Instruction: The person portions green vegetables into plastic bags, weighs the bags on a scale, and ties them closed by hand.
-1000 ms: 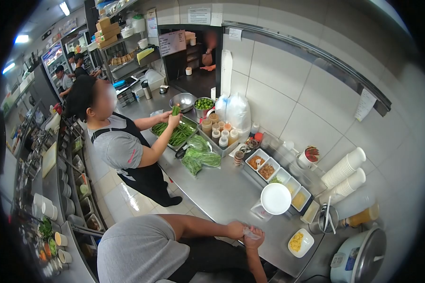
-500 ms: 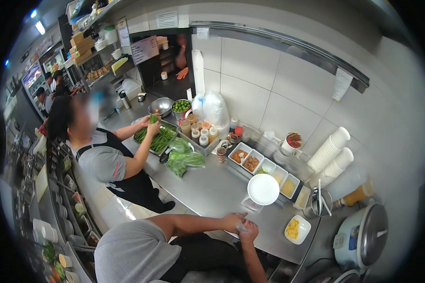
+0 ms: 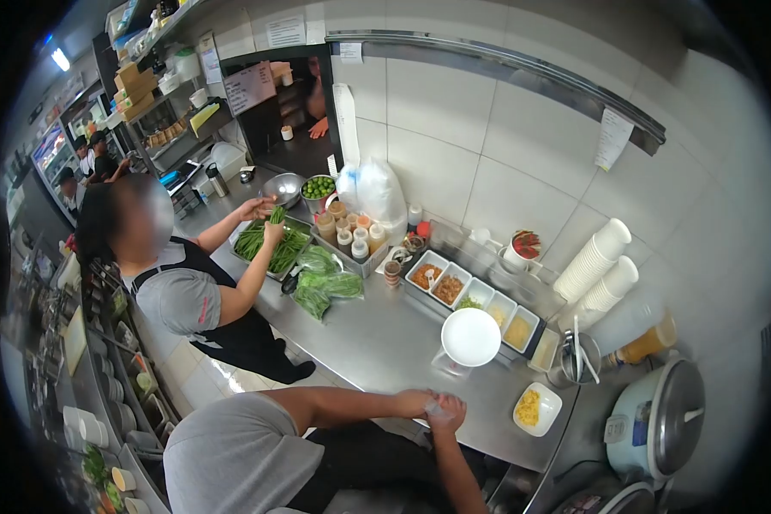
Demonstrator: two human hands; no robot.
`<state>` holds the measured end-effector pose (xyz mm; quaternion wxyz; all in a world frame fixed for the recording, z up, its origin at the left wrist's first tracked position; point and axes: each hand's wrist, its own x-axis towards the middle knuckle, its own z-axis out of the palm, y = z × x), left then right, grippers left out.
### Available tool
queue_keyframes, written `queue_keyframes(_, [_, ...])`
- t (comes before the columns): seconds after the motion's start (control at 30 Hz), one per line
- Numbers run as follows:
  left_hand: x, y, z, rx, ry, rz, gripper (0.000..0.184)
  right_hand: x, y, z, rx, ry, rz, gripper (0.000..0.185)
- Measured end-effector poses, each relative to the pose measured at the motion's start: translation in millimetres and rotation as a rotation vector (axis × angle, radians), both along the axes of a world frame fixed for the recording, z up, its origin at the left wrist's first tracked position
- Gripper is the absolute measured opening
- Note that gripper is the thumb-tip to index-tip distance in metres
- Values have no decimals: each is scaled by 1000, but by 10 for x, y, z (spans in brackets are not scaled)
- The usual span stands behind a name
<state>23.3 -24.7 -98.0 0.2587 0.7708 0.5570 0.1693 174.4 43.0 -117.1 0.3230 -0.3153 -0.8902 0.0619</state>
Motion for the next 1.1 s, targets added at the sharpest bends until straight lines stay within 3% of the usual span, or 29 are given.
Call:
queue_keyframes(0.17, [6, -38, 137, -114, 9, 123, 41, -26, 81, 31, -1, -95, 15, 28])
queue_keyframes(0.3, [-96, -43, 367, -170, 40, 112, 47, -57, 40, 172, -168, -83, -21, 35])
queue_keyframes(0.37, [-171, -6, 247, 7, -387, -134, 55, 18, 76, 191, -138, -138, 69, 29])
queue_keyframes(0.4, [-231, 31, 479, 16, -385, -136, 55, -42, 73, 329, -128, -136, 69, 29])
queue_keyframes(0.47, [-322, -13, 1267, -663, -337, -216, 64, -195, -114, 1023, -51, 168, 253, 25])
queue_keyframes(0.57, [-349, 66, 1067, -532, -516, -352, 67, -249, -210, 1688, 45, -68, 290, 32])
queue_keyframes(0.67, [-301, -27, 1748, -500, -425, -387, 68, -273, -207, 2180, 169, -151, 311, 30])
queue_keyframes(0.8, [-205, -75, 1929, -421, -335, -377, 61, -311, -17, 2517, 154, -193, 591, 31])
queue_keyframes(0.87, [-159, -128, 2165, -386, -497, -583, 53, -322, 10, 2704, 195, -422, 716, 28])
queue_keyframes(1.0, [-218, -69, 1859, -384, -709, -641, 48, -329, 95, 2641, 350, -497, 746, 20])
queue_keyframes(1.1, [-581, 169, 1660, -321, -263, -335, 40, -368, 157, 2660, 418, -422, 689, 16])
